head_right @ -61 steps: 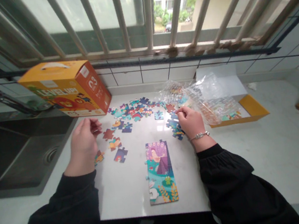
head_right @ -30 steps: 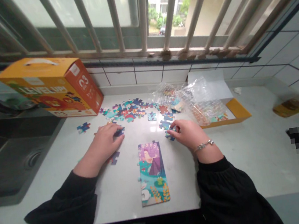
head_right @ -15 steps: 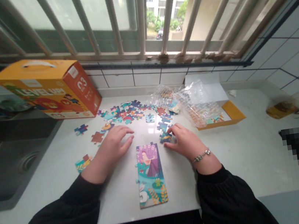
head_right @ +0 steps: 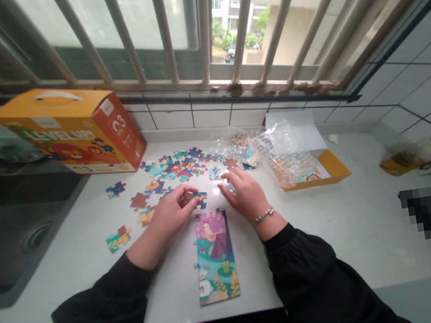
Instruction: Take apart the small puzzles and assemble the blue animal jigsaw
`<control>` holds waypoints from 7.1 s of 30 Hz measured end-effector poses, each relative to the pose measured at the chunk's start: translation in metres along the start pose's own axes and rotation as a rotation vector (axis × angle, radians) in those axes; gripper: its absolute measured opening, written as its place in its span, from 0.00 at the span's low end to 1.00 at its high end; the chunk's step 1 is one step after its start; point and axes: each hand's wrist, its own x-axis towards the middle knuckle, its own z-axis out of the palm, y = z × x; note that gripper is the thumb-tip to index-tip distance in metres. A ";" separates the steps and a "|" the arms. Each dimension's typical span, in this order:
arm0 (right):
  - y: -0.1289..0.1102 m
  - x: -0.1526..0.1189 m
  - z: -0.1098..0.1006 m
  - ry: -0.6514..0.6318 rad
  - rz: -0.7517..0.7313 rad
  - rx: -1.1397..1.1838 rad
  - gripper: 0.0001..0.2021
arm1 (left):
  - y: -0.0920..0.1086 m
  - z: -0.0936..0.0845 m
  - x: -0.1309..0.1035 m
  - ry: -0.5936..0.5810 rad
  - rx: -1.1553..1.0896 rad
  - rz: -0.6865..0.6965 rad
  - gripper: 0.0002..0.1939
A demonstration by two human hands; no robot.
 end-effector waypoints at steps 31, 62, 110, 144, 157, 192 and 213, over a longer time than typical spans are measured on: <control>0.057 0.007 -0.001 -0.141 0.297 -0.261 0.21 | -0.015 -0.006 0.006 -0.041 -0.061 -0.083 0.14; 0.067 0.007 -0.012 0.006 0.401 -0.286 0.14 | -0.011 -0.005 0.004 -0.135 -0.069 -0.104 0.07; -0.005 0.001 -0.002 -0.353 0.063 0.212 0.08 | -0.014 -0.005 0.007 -0.120 -0.109 -0.122 0.06; -0.003 0.000 -0.006 -0.464 -0.028 0.144 0.16 | -0.014 -0.007 0.009 -0.104 -0.013 -0.130 0.06; 0.003 -0.001 -0.003 -0.418 -0.067 0.173 0.11 | -0.012 -0.009 0.008 -0.098 -0.004 -0.120 0.08; 0.000 -0.003 -0.006 -0.450 -0.096 0.179 0.07 | -0.011 -0.008 0.007 -0.095 0.013 -0.133 0.06; 0.020 -0.001 -0.013 -0.084 0.139 -0.145 0.09 | -0.011 -0.010 0.008 -0.107 0.034 -0.130 0.07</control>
